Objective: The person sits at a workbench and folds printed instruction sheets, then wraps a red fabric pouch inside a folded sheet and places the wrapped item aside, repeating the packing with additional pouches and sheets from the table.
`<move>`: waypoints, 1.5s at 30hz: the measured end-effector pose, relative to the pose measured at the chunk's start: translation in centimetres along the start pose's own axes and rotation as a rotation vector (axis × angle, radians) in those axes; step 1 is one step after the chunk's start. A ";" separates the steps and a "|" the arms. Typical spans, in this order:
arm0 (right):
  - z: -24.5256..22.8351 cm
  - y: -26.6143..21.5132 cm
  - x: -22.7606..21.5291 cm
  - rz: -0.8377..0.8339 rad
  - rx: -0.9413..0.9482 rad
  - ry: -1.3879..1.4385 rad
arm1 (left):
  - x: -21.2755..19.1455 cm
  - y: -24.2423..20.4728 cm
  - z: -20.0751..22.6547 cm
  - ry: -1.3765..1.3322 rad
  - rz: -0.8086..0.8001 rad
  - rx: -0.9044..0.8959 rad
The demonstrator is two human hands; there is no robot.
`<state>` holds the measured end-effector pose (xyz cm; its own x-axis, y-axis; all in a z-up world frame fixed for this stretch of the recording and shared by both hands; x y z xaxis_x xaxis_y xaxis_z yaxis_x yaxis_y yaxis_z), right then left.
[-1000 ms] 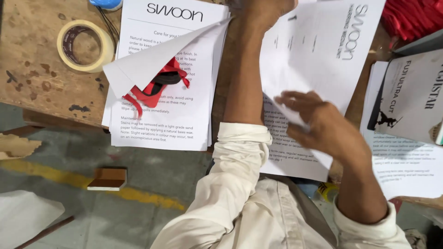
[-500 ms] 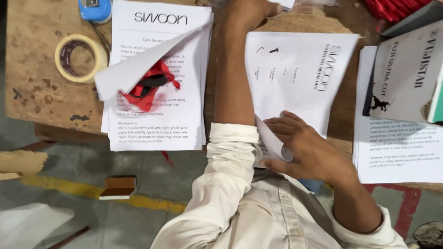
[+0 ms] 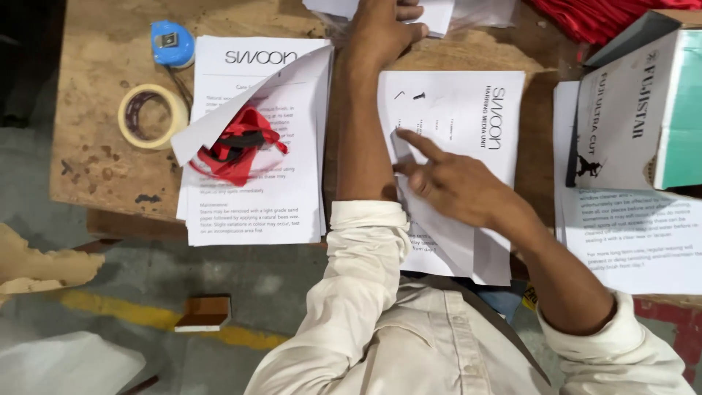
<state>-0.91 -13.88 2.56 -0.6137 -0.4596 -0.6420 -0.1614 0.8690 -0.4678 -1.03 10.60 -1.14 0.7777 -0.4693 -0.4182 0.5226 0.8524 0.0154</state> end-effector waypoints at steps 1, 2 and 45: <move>0.2 0.2 -0.4 0.040 -0.042 0.075 | 0.3 0.1 -0.3 0.007 -0.023 -0.010; 0.3 0.4 -0.8 0.080 -0.085 0.152 | 0.6 0.2 -0.6 0.017 -0.046 -0.020; -3.9 -3.7 1.0 0.509 -0.248 -0.224 | -0.9 -10.5 2.3 0.455 -0.044 0.097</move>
<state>-3.97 -16.83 5.97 -0.4881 0.0211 -0.8725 -0.0824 0.9941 0.0701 -6.43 1.53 1.13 0.5329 -0.3372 -0.7761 0.5990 0.7982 0.0645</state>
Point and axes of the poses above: each hand's wrist, its own y-axis towards the middle knuckle, its own x-axis out of the palm, z = x × y, the point moved 8 cm from there along y, towards the middle knuckle, and after that the axes turned 8 degrees about y, right-handed, at the moved point
